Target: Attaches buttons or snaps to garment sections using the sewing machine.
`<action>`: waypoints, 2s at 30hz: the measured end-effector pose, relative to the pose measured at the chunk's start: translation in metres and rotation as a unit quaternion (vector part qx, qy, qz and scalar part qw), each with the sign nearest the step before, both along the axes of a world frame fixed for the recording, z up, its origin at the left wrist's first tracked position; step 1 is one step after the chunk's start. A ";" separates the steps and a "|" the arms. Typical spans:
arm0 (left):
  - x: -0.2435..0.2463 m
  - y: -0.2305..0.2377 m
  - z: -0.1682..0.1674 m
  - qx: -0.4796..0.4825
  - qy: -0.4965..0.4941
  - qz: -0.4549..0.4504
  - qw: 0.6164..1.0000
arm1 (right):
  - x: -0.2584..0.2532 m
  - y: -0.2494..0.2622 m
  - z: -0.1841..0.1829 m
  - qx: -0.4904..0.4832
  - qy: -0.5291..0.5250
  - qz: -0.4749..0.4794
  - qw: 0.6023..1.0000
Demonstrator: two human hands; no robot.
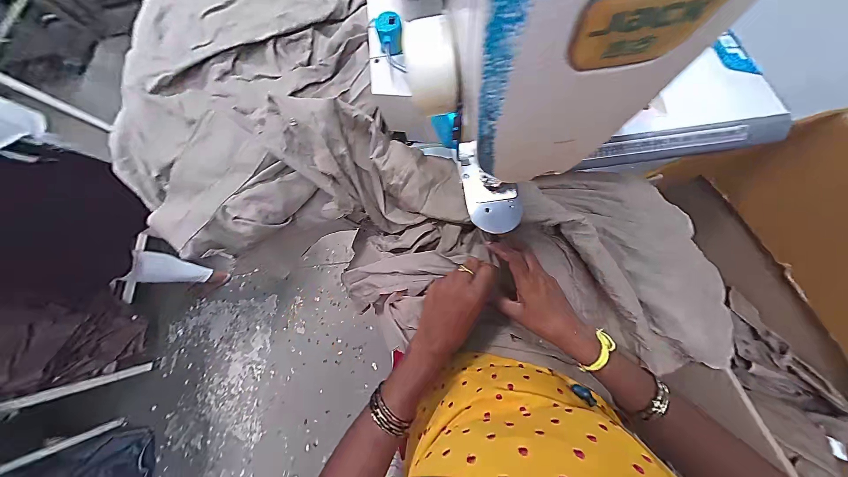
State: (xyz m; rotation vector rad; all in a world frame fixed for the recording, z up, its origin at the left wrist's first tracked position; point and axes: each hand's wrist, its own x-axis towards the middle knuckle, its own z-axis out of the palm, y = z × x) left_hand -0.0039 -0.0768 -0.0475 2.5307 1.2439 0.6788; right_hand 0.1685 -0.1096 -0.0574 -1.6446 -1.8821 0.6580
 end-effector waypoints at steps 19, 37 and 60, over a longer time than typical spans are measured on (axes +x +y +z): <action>-0.219 0.021 -0.157 -0.493 -0.469 0.448 0.579 | 0.014 0.020 -0.040 -0.010 -0.024 -0.016 1.000; -0.249 0.020 -0.028 -0.150 -0.321 0.403 0.844 | 0.077 0.026 -0.003 -0.053 -0.054 0.025 0.997; 0.034 0.017 0.019 -0.073 -0.060 -0.261 0.961 | 0.096 -0.053 0.066 -0.123 -0.002 -0.033 0.992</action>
